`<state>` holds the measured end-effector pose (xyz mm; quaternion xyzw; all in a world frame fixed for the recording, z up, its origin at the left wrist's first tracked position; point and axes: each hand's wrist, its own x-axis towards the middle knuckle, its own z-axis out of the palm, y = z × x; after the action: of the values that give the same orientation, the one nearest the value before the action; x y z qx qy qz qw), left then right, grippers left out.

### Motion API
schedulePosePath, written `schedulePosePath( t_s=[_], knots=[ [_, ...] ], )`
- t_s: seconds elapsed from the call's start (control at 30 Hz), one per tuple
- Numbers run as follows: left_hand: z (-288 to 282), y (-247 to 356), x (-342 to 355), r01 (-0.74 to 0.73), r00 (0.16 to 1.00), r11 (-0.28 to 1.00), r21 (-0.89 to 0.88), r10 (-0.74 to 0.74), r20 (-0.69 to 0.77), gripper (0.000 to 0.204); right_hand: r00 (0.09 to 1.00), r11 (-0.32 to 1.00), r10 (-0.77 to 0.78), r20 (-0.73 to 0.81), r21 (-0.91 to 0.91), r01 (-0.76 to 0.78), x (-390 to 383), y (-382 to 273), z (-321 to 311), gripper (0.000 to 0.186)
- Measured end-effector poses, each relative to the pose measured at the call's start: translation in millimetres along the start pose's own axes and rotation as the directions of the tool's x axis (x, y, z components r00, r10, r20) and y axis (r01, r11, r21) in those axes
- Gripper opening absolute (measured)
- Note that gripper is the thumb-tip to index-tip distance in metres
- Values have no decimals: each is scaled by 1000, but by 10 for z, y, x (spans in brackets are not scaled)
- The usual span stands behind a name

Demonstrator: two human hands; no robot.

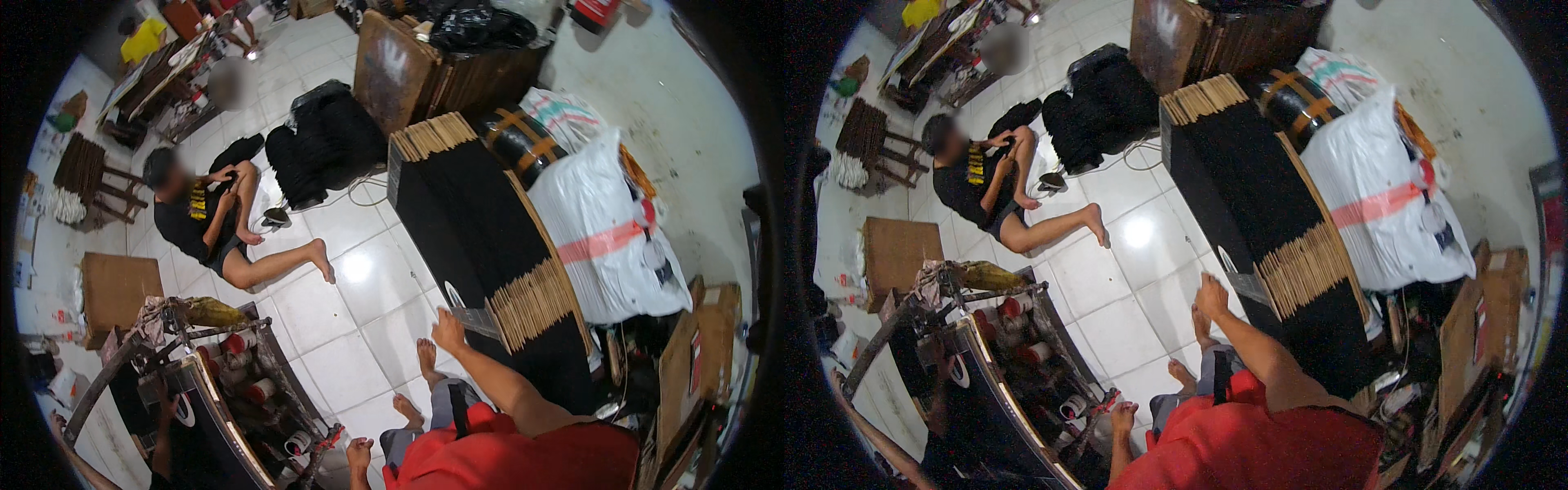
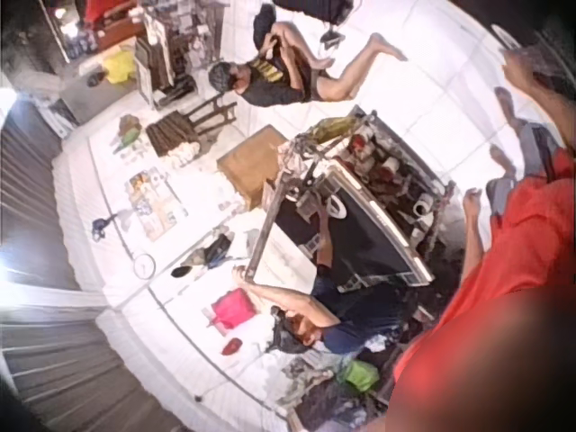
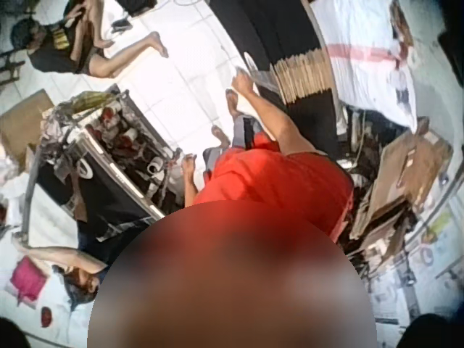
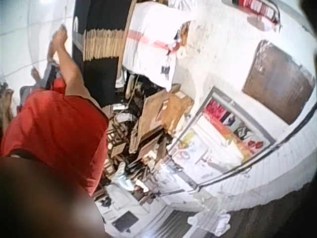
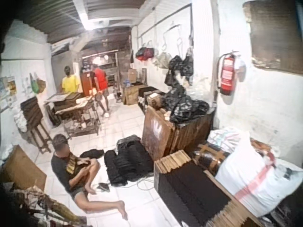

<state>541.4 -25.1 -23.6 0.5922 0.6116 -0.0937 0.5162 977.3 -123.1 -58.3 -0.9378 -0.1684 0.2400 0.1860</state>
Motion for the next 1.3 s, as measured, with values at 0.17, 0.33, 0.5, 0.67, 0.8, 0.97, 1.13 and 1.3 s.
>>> schedulePosePath(
  t_s=[0.17, 0.33, 0.5, 0.67, 0.8, 0.97, 1.13, 1.3],
  knots=[
    [-302, -336, 107, -214, 976, 975, -58, 215, 23, 15, 947, 972, 220, 236, 33, -234, -1524, 558, 266, 38],
    [-679, -999, 295, -65, 978, 984, -163, 95, 187, 8, 831, 861, 507, 226, -108, -496, -2682, 1345, 338, 36],
    [-977, -1846, 150, 190, 958, 961, -201, -137, 251, 22, 781, 807, 590, 205, -124, -577, -3480, 1707, 480, 41],
    [-950, -2820, 13, 422, 890, 897, -132, -382, 250, 21, 855, 871, 488, 178, -43, -489, -3682, 1549, 566, 40],
    [-709, -3262, -53, 483, 848, 851, -205, -396, 351, 22, 931, 937, 332, 150, 59, -344, -3597, 1365, 512, 37],
    [-505, -2793, -365, 347, 929, 893, -286, -285, 236, 21, 950, 956, 263, 170, 85, -280, -3385, 1304, 456, 37],
    [-192, -2199, -761, 292, 954, 901, -322, -248, 171, 18, 962, 952, 207, 180, 190, -240, -3323, 1597, 365, 37],
    [190, -2038, -1013, 267, 956, 928, -259, -223, 188, 16, 977, 897, 181, 111, 388, -210, -3677, 1796, -25, 31]
  ],
)
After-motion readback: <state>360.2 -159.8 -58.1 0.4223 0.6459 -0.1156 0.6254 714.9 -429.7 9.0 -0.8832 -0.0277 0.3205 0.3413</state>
